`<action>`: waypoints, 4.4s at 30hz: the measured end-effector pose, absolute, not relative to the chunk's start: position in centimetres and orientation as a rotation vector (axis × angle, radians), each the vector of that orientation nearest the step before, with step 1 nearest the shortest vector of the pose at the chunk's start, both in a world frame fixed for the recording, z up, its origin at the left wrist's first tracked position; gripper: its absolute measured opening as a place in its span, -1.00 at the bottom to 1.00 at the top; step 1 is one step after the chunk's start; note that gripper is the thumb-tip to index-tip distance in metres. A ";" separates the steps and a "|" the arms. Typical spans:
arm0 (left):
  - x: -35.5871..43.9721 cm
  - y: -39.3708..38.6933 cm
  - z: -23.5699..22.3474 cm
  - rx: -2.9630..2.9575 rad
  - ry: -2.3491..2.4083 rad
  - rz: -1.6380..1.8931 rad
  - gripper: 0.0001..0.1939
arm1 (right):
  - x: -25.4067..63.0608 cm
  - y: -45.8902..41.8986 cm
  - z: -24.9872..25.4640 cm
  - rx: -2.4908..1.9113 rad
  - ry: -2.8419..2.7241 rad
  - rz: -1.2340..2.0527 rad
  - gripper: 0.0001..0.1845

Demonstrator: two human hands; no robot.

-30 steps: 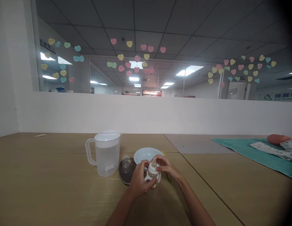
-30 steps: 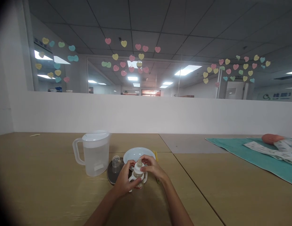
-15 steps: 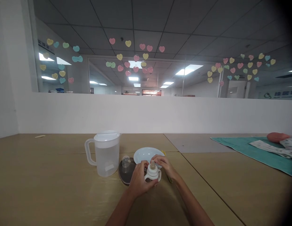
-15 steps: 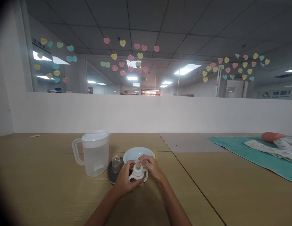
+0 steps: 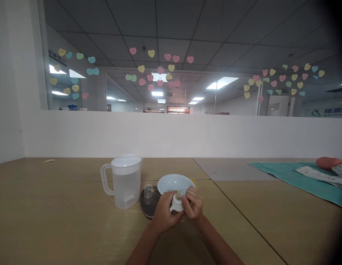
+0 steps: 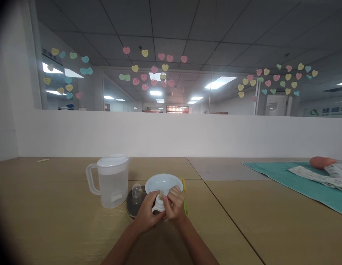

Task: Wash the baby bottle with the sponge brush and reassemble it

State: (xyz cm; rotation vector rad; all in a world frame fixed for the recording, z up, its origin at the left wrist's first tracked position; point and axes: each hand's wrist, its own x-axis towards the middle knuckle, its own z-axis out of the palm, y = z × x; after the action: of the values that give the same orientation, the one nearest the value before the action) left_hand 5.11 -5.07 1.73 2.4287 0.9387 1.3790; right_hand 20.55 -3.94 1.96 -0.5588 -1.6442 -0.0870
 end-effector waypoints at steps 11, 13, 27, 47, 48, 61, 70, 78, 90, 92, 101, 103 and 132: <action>4.8 -4.6 1.2 2.326 1.005 1.368 -0.34 | 19.8 -4.5 1.6 -0.612 -1.638 -0.221 -0.80; 4.7 -4.6 1.3 2.313 1.013 1.371 -0.33 | 20.0 -4.3 1.9 -0.609 -1.545 -0.072 -0.79; 4.5 -4.4 1.5 2.232 1.078 1.343 -0.30 | 20.3 -3.5 1.3 -0.682 -1.809 0.084 -0.49; 4.4 -4.8 1.5 2.433 1.097 1.360 -0.26 | 18.6 -3.1 1.4 -0.907 -1.654 0.143 -0.73; 4.1 -4.8 1.6 2.470 1.070 1.356 -0.25 | 18.7 -3.0 1.3 -0.911 -1.661 0.142 -0.72; -0.6 -0.2 -0.4 2.165 1.822 1.604 -0.63 | 19.2 -2.5 0.7 -0.908 -1.712 0.034 -0.60; -0.8 -0.7 0.2 2.309 2.115 1.148 -0.61 | 19.2 -2.5 0.8 -0.949 -1.730 0.058 -0.58; -0.7 -0.6 0.2 2.200 2.051 1.246 -0.63 | 19.3 -2.6 0.9 -0.956 -1.748 -0.023 -0.62; 3.0 -3.8 1.1 2.714 0.891 2.226 -0.58 | 20.2 -4.1 1.6 -0.619 -1.725 -0.513 -0.26; 3.5 -3.9 0.9 2.801 0.847 2.164 -0.58 | 20.2 -4.2 1.8 -0.545 -1.754 -0.577 -0.23; 4.4 -4.2 0.9 2.757 0.956 1.907 -0.50 | 19.8 -3.8 1.3 -0.695 -1.643 -0.443 -0.36; 4.5 -4.2 0.7 2.739 0.987 1.832 -0.54 | 19.7 -3.8 1.0 -0.729 -1.638 -0.406 -0.36; 4.7 -4.3 -0.1 2.345 0.881 1.701 -0.65 | 18.5 -3.6 0.0 -0.740 -1.603 -0.180 -0.39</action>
State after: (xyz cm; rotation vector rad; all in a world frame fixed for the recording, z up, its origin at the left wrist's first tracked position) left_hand 4.75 -4.33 -0.10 2.3450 0.8814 1.7006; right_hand 18.45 -3.64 -0.01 -0.7403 -1.6035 -0.1802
